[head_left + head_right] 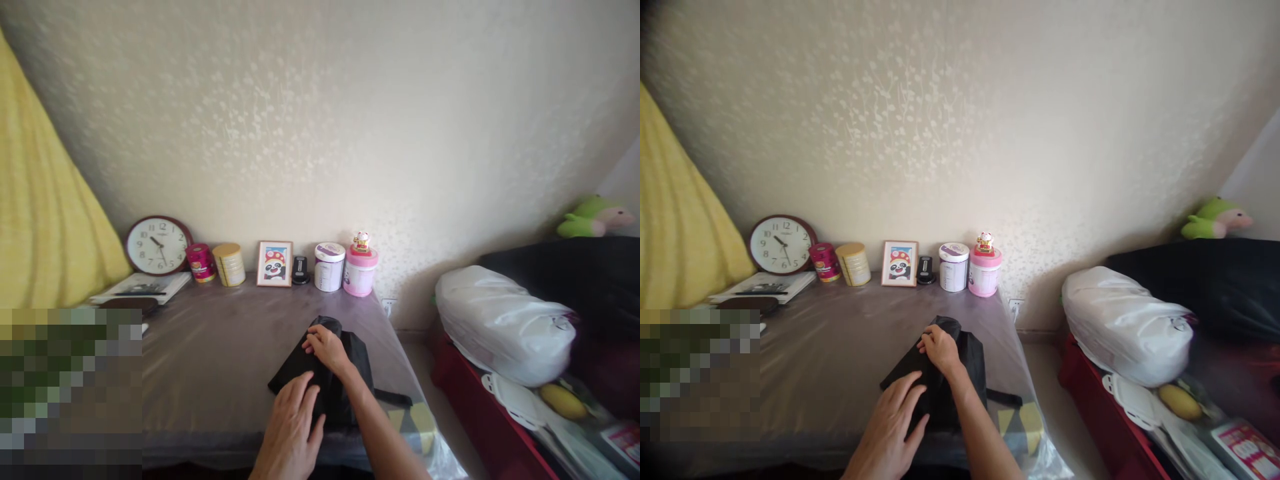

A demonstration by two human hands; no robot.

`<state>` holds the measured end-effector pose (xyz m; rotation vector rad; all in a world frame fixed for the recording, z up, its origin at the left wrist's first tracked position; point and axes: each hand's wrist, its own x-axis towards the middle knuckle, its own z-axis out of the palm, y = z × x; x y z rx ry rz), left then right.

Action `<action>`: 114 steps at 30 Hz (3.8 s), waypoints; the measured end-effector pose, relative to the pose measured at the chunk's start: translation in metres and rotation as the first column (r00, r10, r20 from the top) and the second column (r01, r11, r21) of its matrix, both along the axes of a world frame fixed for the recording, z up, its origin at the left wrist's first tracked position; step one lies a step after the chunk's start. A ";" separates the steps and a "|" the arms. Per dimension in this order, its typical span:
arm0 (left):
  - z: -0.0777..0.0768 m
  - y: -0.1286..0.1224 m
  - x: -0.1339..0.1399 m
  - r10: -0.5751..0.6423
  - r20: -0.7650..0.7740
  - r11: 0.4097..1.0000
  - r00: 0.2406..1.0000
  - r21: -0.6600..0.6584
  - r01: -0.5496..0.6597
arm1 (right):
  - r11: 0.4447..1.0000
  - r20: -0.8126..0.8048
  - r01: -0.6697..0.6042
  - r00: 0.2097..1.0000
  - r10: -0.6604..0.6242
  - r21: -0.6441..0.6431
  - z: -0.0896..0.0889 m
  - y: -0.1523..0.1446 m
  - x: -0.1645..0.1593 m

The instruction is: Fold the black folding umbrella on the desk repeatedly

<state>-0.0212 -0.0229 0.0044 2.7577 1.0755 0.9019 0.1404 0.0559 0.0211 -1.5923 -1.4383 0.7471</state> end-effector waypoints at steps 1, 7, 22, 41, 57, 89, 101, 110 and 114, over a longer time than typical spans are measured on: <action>0.000 0.001 0.003 -0.042 -0.028 0.999 0.999 0.009 0.043 | 1.000 0.031 -0.017 0.999 0.016 0.023 0.002 -0.003 -0.001; -0.023 0.007 0.010 -0.053 -0.111 0.997 0.992 -0.065 0.046 | 0.951 0.251 -0.172 0.962 0.106 0.256 0.010 -0.033 -0.004; -0.039 0.008 0.009 0.012 -0.097 0.992 0.995 -0.123 -0.024 | 0.944 0.526 -0.058 0.840 -0.131 0.326 -0.022 0.025 0.048; -0.039 0.008 0.008 -0.014 -0.009 0.969 1.000 -0.245 0.011 | 0.850 0.338 0.360 0.802 -0.492 0.383 -0.020 -0.018 0.071; -0.043 0.013 0.004 -0.019 0.253 0.884 0.967 -0.448 0.135 | 0.825 0.286 0.564 0.785 -0.550 0.040 -0.020 -0.061 0.082; -0.042 0.008 0.013 0.023 0.051 0.959 0.998 -0.284 -0.007 | 0.915 -0.111 0.373 0.927 -0.360 0.151 0.019 -0.022 0.020; -0.022 0.006 0.011 0.073 -0.110 0.940 0.991 -0.325 -0.105 | 0.933 -0.123 0.348 0.926 -0.358 -0.096 -0.004 0.012 -0.001; -0.052 0.008 0.004 0.155 -0.114 0.966 0.981 -0.192 -0.175 | 0.970 -0.122 0.158 0.976 -0.182 -0.187 0.001 0.009 -0.013; -0.061 0.007 -0.009 0.188 -0.022 0.977 0.982 -0.103 -0.189 | 0.977 -0.094 0.120 0.986 -0.138 -0.178 0.005 0.006 -0.013</action>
